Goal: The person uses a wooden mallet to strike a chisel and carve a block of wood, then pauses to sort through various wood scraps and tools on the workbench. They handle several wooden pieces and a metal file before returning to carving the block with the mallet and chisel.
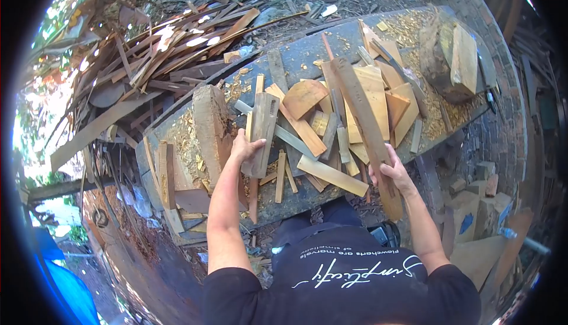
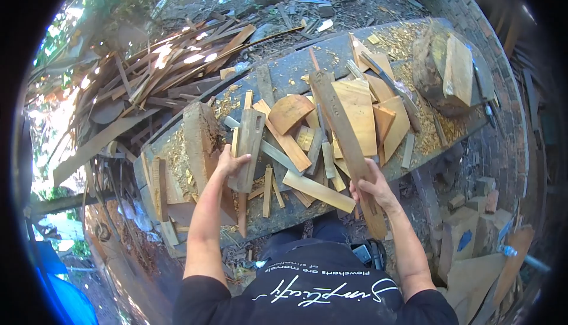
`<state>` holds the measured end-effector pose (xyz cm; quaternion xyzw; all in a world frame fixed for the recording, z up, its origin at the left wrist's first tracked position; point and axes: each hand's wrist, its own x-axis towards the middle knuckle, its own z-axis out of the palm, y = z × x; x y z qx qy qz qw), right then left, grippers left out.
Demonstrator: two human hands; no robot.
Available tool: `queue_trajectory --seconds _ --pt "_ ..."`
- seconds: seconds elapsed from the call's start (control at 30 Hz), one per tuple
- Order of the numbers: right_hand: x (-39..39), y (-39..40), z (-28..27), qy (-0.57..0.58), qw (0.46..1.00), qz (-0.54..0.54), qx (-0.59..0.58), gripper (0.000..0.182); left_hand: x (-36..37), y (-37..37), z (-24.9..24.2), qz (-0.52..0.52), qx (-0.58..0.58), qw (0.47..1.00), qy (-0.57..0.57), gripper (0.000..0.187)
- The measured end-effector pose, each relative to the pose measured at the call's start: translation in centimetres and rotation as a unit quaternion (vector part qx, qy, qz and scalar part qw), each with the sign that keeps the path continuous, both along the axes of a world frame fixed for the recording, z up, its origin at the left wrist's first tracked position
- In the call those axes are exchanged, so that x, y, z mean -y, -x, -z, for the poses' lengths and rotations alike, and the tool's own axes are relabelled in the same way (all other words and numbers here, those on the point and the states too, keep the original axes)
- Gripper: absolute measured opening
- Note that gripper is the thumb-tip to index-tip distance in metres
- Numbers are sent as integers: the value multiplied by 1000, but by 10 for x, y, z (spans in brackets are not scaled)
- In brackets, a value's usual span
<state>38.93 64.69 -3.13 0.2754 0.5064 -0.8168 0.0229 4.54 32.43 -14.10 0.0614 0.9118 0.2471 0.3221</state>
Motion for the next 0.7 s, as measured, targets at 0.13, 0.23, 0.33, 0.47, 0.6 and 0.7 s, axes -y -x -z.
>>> queue_trajectory --seconds 0.13,0.23,0.33,0.47,0.6,0.7 --pt "-14 20 -14 193 976 -90 -49 92 10 -6 22 -24 -36 996 -77 51" --pt "-7 55 -28 -24 985 -167 21 61 17 -8 23 -21 -141 986 -82 40" --pt "33 91 -28 -174 968 -148 106 53 27 -12 -17 -43 -179 977 -111 38" --pt "80 116 -9 -318 934 -160 5 55 78 -17 -44 -108 -262 937 -206 34" --pt "138 156 -18 -440 876 -198 22 59 129 -4 -72 -46 -237 970 11 23" --pt "184 176 -11 -508 836 -208 -10 62 146 4 -64 9 -333 943 14 20"
